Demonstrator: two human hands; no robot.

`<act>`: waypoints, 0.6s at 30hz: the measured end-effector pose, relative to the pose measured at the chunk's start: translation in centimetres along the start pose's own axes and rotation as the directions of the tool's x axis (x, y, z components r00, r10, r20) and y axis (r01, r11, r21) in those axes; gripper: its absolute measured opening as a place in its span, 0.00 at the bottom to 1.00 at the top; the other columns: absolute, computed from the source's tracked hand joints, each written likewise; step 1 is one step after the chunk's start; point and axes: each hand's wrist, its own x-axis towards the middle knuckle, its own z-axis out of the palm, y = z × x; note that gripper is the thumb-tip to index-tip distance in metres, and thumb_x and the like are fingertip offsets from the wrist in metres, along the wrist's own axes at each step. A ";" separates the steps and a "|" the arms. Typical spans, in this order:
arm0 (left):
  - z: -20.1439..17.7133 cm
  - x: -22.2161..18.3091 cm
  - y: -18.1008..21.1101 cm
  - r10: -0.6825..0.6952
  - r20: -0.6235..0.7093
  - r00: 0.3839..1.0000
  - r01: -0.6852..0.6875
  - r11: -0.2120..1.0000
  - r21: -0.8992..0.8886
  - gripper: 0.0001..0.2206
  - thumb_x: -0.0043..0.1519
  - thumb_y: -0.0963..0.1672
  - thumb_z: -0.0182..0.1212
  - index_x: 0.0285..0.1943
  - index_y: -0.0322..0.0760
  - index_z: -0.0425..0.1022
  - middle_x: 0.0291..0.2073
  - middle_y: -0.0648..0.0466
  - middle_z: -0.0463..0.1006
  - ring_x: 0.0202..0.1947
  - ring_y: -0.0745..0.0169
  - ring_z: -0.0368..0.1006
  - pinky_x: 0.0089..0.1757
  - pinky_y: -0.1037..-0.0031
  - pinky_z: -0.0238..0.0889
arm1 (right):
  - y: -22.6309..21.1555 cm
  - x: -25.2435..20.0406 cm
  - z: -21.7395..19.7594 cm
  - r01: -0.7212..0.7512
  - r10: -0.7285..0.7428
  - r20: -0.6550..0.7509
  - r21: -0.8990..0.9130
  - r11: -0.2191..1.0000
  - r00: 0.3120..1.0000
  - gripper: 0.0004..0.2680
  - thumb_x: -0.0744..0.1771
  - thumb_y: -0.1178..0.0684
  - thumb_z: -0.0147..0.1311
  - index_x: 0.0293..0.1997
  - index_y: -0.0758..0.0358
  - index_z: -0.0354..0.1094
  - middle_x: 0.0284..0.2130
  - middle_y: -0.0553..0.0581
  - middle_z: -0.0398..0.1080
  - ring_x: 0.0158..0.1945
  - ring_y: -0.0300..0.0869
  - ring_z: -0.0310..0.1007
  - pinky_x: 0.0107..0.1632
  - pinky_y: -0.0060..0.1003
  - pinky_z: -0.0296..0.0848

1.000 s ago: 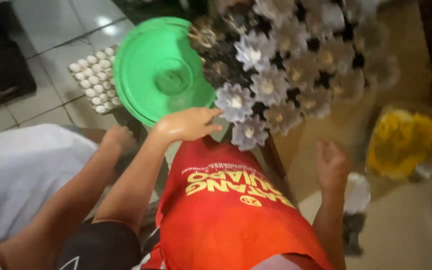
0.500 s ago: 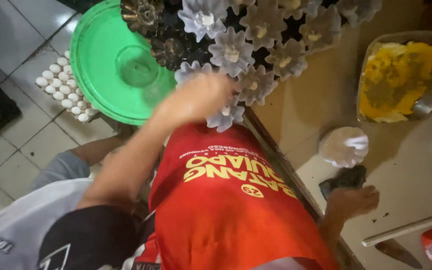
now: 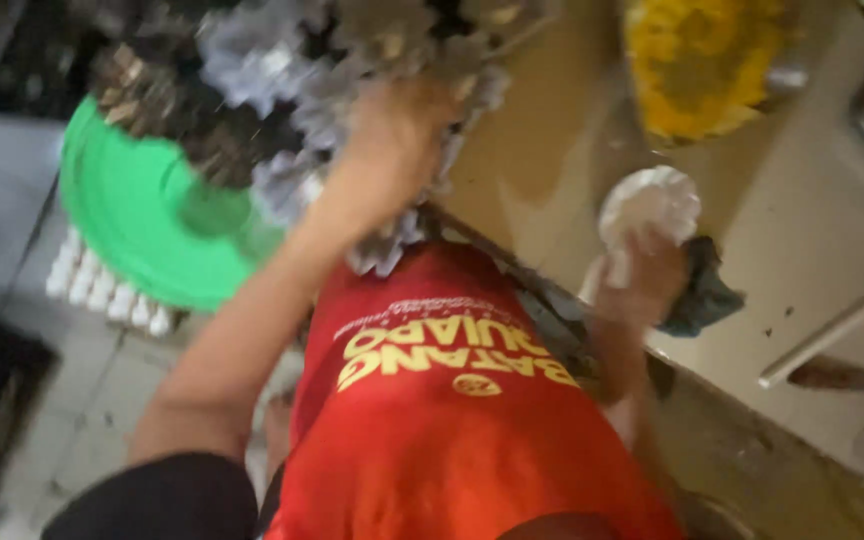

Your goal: Placing paper liners into metal baking molds in a rapid, repetitive manner

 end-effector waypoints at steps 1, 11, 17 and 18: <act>1.5 0.6 1.7 0.059 -0.012 0.998 -0.059 0.998 0.002 0.20 0.45 0.42 0.64 0.49 0.42 0.79 0.48 0.41 0.73 0.45 0.40 0.69 0.42 0.56 0.60 | -2.1 0.8 0.0 -0.014 0.009 0.066 0.065 0.998 0.998 0.11 0.67 0.50 0.58 0.49 0.65 0.65 0.50 0.65 0.64 0.55 0.59 0.61 0.53 0.54 0.57; 6.9 2.0 11.1 0.018 0.474 0.880 0.152 0.936 -0.318 0.19 0.57 0.41 0.57 0.59 0.47 0.74 0.55 0.50 0.70 0.61 0.39 0.61 0.49 0.48 0.61 | -1.2 1.4 2.7 -0.020 0.018 0.044 0.033 0.999 0.999 0.03 0.64 0.54 0.59 0.38 0.53 0.72 0.49 0.56 0.74 0.56 0.56 0.70 0.54 0.48 0.64; 10.5 4.9 12.0 0.002 0.467 0.884 0.167 0.932 -0.322 0.19 0.56 0.40 0.59 0.59 0.48 0.74 0.54 0.50 0.72 0.61 0.39 0.62 0.49 0.46 0.62 | 0.1 3.6 0.7 0.016 -0.031 0.090 0.172 0.985 0.995 0.02 0.65 0.56 0.60 0.37 0.55 0.76 0.43 0.55 0.75 0.49 0.52 0.75 0.47 0.42 0.70; 11.3 5.4 12.0 0.008 0.474 0.880 0.168 0.930 -0.326 0.19 0.56 0.40 0.59 0.59 0.48 0.74 0.54 0.50 0.72 0.61 0.39 0.62 0.49 0.46 0.62 | 0.8 3.5 1.4 0.008 -0.025 0.097 0.168 0.986 0.995 0.02 0.65 0.56 0.60 0.37 0.55 0.76 0.43 0.55 0.75 0.49 0.52 0.75 0.47 0.42 0.70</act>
